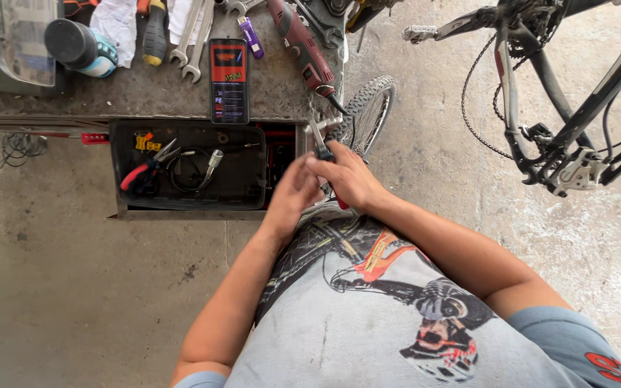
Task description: The person holds a metal bike part and uses a rotary tool to sand or grind its surface, then manipulates a small piece of cable using pliers and fits it into the metal part.
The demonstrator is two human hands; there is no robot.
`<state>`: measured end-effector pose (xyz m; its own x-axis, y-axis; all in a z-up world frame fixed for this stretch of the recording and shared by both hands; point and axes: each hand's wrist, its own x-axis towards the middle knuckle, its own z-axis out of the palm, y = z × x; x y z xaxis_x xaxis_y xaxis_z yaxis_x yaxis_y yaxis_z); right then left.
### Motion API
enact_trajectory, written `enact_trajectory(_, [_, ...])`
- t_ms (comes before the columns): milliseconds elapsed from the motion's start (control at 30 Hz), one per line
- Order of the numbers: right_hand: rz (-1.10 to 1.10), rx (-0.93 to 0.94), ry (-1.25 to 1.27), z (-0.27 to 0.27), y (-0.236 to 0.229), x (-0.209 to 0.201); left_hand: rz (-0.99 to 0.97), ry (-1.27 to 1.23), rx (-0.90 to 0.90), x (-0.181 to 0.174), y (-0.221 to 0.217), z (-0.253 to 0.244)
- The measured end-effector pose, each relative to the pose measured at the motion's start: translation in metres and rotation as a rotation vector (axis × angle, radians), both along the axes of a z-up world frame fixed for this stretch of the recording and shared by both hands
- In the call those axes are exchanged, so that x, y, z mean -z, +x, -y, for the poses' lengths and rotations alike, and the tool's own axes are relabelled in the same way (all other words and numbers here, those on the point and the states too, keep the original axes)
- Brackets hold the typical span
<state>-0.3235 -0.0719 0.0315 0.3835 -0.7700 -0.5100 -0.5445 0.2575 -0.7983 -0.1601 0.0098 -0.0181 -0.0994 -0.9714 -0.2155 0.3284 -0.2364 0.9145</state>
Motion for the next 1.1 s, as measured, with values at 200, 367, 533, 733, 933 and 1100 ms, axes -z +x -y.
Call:
enact_trajectory(200, [-0.002,0.187,-0.017,0.011,0.034,0.003,-0.203,0.135,0.172,0.04,-0.019,0.007])
enact_trajectory(367, [-0.081,0.148,0.117,0.01,0.036,0.043,-0.114,0.239,0.042,0.009,-0.015,0.016])
enact_trajectory(533, [-0.152,0.105,0.157,0.002,0.032,0.056,-0.234,0.466,-0.021,0.033,-0.016,0.008])
enact_trajectory(733, [-0.13,-0.086,0.076,0.018,0.028,0.019,0.329,0.461,-0.009,0.01,-0.009,0.031])
enact_trajectory(933, [-0.258,-0.085,-0.497,0.053,-0.023,0.023,0.672,0.711,0.281,-0.002,-0.004,0.032])
enact_trajectory(1100, [-0.426,-0.098,-0.793,0.116,0.01,0.009,0.642,0.846,0.445,-0.021,0.006,0.011])
